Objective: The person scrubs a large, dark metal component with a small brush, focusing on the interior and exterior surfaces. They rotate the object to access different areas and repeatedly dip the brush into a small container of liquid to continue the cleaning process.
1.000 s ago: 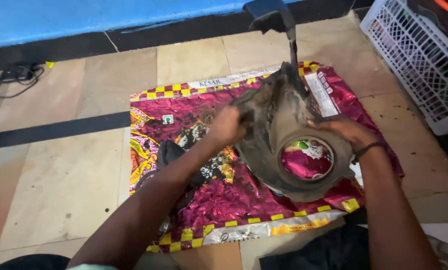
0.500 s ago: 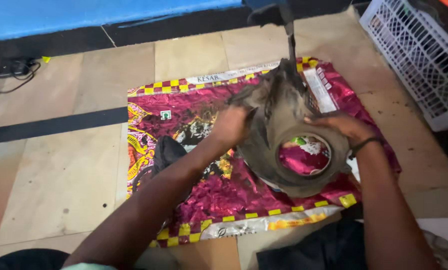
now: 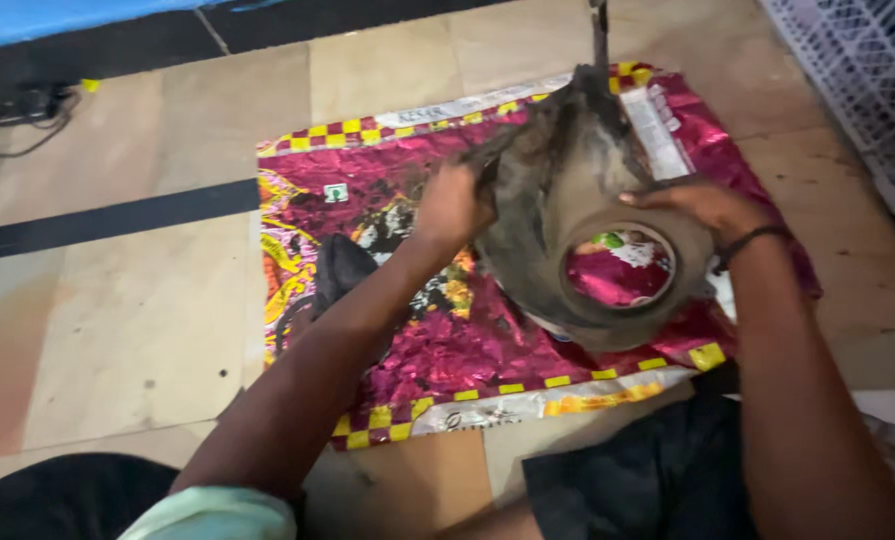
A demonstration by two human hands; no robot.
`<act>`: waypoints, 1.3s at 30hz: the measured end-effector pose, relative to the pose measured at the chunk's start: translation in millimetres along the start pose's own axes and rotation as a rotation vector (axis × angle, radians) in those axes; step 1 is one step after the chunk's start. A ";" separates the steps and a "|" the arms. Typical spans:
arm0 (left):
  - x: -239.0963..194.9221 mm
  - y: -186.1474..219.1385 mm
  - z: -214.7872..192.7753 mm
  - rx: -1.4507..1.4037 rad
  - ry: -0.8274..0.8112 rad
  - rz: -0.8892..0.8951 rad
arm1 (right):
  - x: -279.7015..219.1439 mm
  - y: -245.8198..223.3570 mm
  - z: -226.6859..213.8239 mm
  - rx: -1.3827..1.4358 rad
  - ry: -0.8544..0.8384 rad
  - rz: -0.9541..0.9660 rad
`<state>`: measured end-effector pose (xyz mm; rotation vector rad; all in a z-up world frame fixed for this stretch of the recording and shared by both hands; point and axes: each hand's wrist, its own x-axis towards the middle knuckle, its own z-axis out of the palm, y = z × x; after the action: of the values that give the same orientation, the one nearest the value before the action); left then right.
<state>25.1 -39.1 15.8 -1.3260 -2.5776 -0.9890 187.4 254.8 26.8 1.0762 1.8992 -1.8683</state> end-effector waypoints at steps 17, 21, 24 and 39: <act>-11.3 2.8 20.8 0.183 -0.140 0.202 | 15.4 5.6 -8.8 0.022 -0.012 -0.025; 2.3 7.9 -6.2 -0.010 -0.104 0.020 | 16.7 12.1 -11.9 0.071 -0.035 0.020; -10.3 24.2 8.0 -0.031 -0.139 0.152 | 18.2 8.9 -10.6 0.045 -0.044 -0.038; -4.2 11.0 3.7 -0.178 -0.076 0.158 | 9.8 3.7 -6.1 0.048 -0.039 0.045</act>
<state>36.8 -35.3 17.1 -1.6123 -2.4375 -1.1826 185.0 263.3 18.4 1.0800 1.8033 -1.9052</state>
